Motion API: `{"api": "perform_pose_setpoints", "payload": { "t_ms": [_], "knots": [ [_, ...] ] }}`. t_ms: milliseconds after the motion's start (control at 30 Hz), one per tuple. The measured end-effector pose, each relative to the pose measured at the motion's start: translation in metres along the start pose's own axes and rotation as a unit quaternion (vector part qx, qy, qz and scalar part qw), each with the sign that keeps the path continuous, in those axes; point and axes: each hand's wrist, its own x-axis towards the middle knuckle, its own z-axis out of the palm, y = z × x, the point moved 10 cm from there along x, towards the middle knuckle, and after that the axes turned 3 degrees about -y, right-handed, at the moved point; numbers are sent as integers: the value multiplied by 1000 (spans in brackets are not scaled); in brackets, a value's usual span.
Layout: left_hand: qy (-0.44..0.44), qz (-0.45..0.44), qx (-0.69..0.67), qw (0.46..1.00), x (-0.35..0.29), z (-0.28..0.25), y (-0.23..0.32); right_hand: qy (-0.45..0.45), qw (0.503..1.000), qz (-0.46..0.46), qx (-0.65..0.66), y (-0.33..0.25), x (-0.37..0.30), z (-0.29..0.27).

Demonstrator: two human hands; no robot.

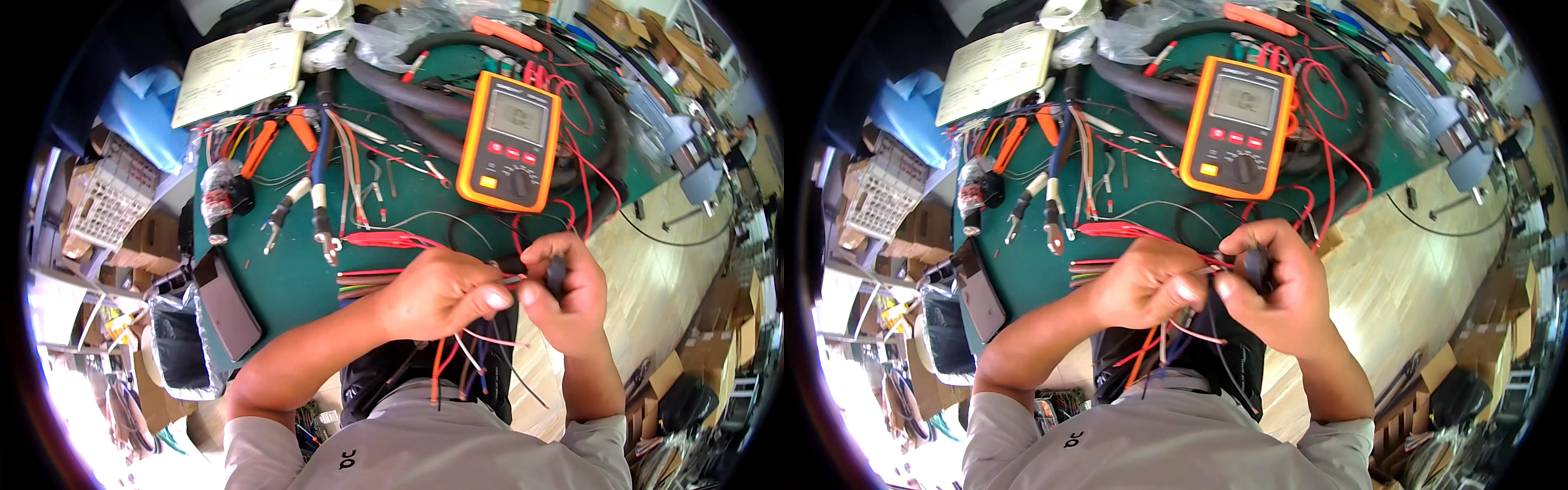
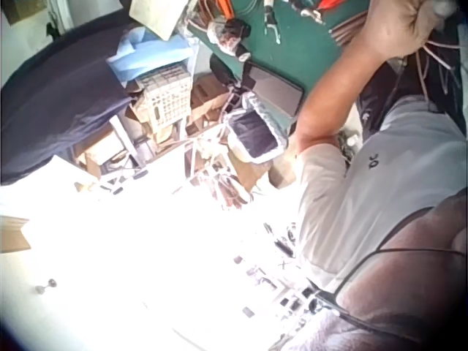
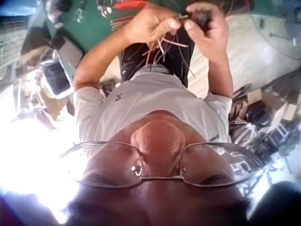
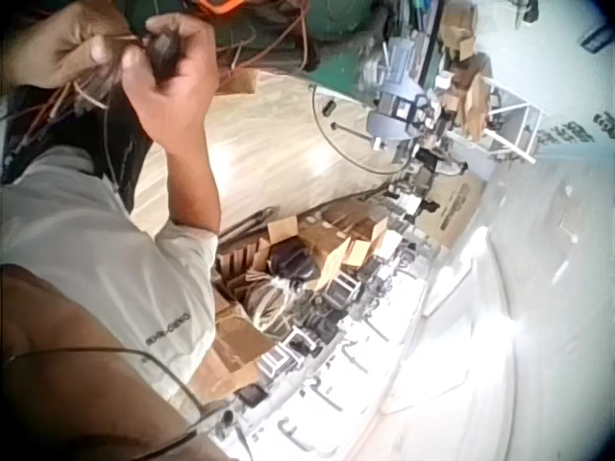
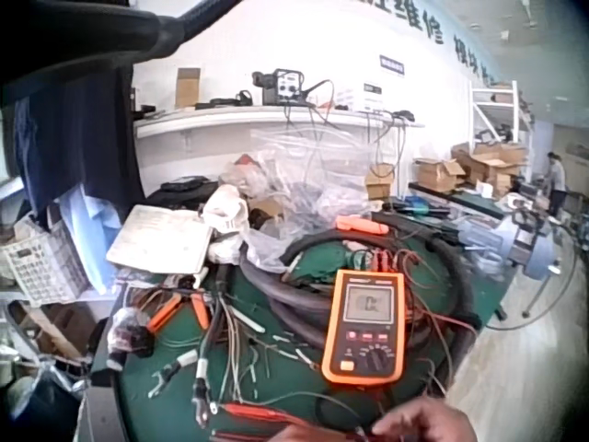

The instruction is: The person touches wire leads with multimeter probes, consults a notebook, and organizes multiple colored wires into groups by hand.

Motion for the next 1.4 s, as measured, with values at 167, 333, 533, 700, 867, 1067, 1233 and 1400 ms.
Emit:
{"api": "perform_pose_setpoints", "payload": {
  "t_ms": [167,333,533,700,867,1067,1233,1400],
  "knots": [
    [-37,15,82,996,-2,6,-6,-38,998,-49,21,4,0,15],
    [11,2,91,996,-7,5,-9,-32,995,-92,-3,1,3,19],
    [27,-10,160,987,-17,0,-3,-57,985,-151,-56,-7,4,26],
    [167,-65,213,960,-33,-23,6,49,987,-80,130,18,5,22],
    [176,-136,260,940,-56,-20,6,58,992,-67,86,22,7,27],
    [204,-40,297,932,-52,-7,16,116,986,-83,92,9,14,13],
    [200,-44,312,928,-57,0,12,141,978,-113,103,6,20,13],
    [258,19,274,926,-58,-7,21,163,978,-79,100,20,21,15]
  ]
}}
